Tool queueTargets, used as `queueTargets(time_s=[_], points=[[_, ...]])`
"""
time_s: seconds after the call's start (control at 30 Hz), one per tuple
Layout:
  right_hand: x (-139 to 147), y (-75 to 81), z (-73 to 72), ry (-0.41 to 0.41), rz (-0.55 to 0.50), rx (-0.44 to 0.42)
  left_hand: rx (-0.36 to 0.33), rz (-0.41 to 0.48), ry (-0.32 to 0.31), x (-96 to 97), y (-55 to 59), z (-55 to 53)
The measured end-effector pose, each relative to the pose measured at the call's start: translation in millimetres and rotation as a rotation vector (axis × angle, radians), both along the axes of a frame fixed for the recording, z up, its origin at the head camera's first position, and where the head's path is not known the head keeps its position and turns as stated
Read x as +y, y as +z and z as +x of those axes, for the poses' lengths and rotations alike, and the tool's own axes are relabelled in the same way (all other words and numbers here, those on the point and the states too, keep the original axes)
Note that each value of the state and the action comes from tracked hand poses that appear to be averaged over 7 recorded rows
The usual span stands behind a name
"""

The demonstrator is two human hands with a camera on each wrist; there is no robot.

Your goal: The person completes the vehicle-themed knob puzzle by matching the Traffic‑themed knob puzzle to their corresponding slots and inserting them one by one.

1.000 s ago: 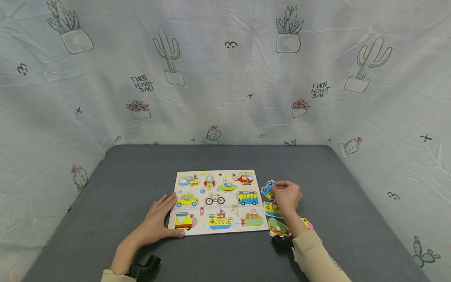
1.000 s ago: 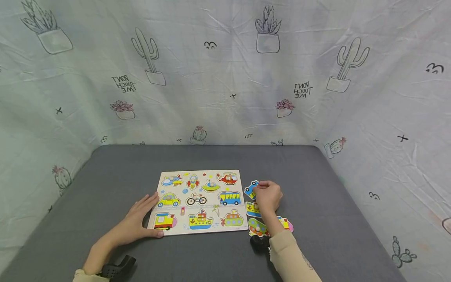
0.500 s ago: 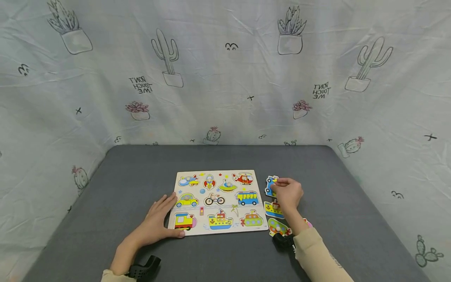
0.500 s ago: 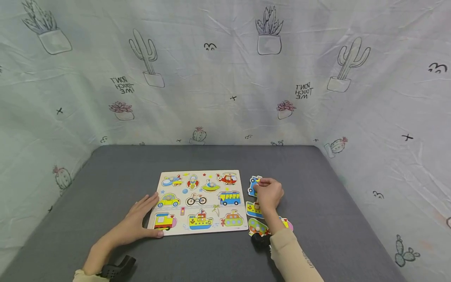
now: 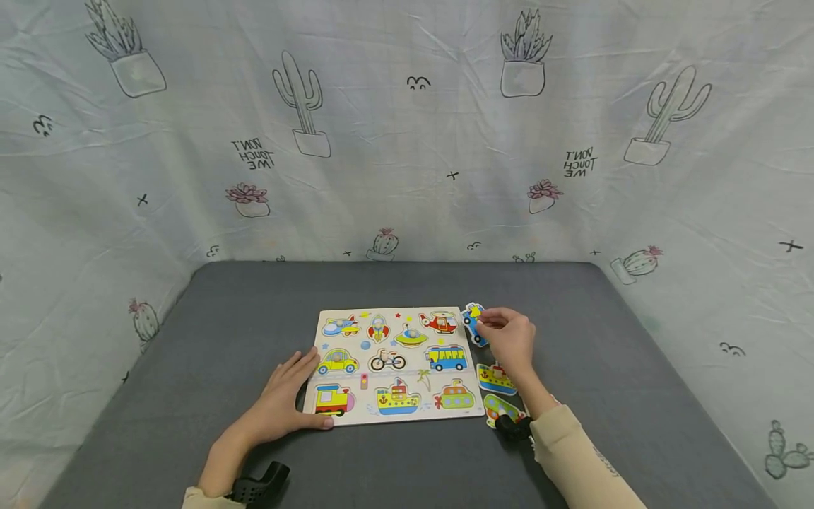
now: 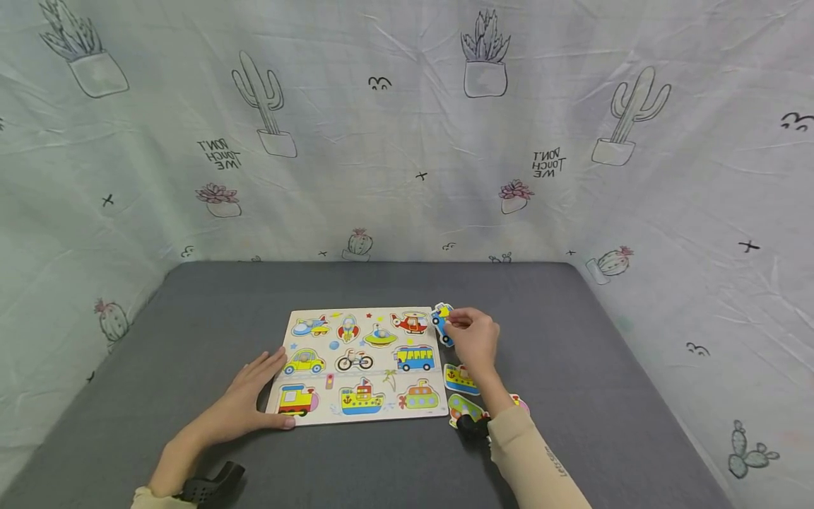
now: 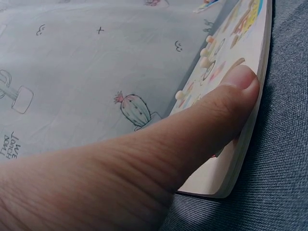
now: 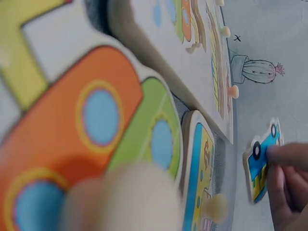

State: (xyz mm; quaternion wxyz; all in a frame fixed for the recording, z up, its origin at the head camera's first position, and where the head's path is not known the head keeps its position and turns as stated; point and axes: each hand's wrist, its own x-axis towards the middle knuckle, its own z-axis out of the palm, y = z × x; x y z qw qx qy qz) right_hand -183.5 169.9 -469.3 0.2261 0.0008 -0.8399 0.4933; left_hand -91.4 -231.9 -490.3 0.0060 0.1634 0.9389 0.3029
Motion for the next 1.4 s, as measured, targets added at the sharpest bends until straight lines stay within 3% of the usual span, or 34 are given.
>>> queueTargets(time_s=[0.33, 0.5, 0.77, 1.4], points=[[-3, 4.9, -2.5, 0.310, -0.075, -0.091, 0.004, 0.001, 0.007, 1.8, 1.1, -0.2], [-8, 9.3, -1.6, 0.425, -0.099, -0.162, -0.004, 0.002, 0.011, 2.1, 0.6, 0.0], [-11, 6.7, -1.5, 0.472, 0.000, -0.223, 0.004, -0.002, 0.011, 2.3, -0.5, -0.3], [-12, 3.2, -2.0, 0.578, 0.011, -0.274, -0.001, -0.006, 0.017, 1.2, -0.1, 0.6]])
